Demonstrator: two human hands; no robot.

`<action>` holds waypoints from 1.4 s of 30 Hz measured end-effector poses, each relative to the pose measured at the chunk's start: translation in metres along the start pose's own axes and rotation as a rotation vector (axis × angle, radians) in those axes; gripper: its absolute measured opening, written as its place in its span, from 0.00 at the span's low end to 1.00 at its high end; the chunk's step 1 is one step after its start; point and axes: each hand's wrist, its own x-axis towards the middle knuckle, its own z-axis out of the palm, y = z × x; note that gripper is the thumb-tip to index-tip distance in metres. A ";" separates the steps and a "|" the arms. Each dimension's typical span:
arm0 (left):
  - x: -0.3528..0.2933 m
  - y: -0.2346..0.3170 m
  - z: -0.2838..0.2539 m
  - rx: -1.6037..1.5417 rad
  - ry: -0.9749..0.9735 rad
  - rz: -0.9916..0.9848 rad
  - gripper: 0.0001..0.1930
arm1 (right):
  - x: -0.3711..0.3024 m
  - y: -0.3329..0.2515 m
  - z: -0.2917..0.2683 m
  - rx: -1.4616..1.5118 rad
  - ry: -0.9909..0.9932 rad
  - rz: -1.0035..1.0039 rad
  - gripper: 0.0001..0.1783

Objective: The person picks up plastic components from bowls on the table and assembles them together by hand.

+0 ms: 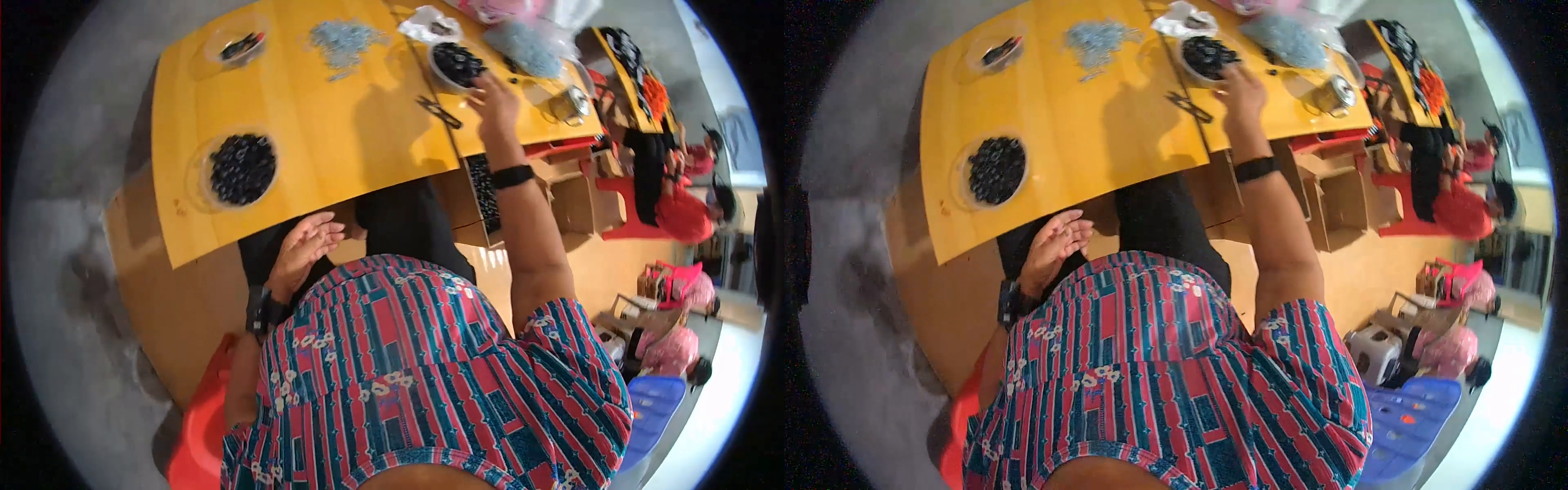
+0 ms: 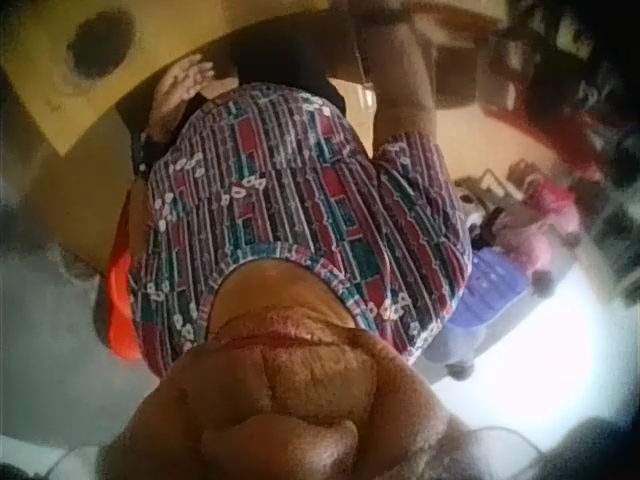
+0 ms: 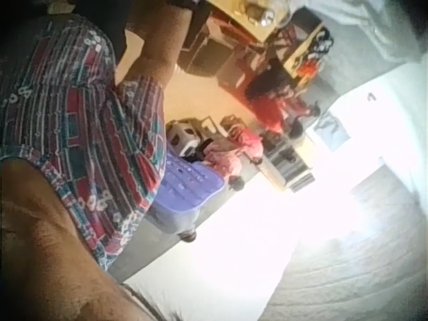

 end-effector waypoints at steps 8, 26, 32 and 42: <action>-0.004 0.003 -0.006 -0.039 -0.105 0.093 0.22 | -0.066 0.010 0.051 -0.200 -0.405 -0.014 0.13; -0.022 0.012 0.023 -0.154 -0.064 0.042 0.18 | -0.089 0.052 0.221 -0.649 -1.004 -0.542 0.13; -0.026 0.019 0.034 -0.173 -0.079 0.026 0.19 | -0.085 0.063 0.255 -0.674 -1.081 -0.908 0.20; -0.029 0.025 0.050 -0.254 -0.109 -0.035 0.24 | -0.080 0.087 0.281 -1.043 -1.300 -1.277 0.26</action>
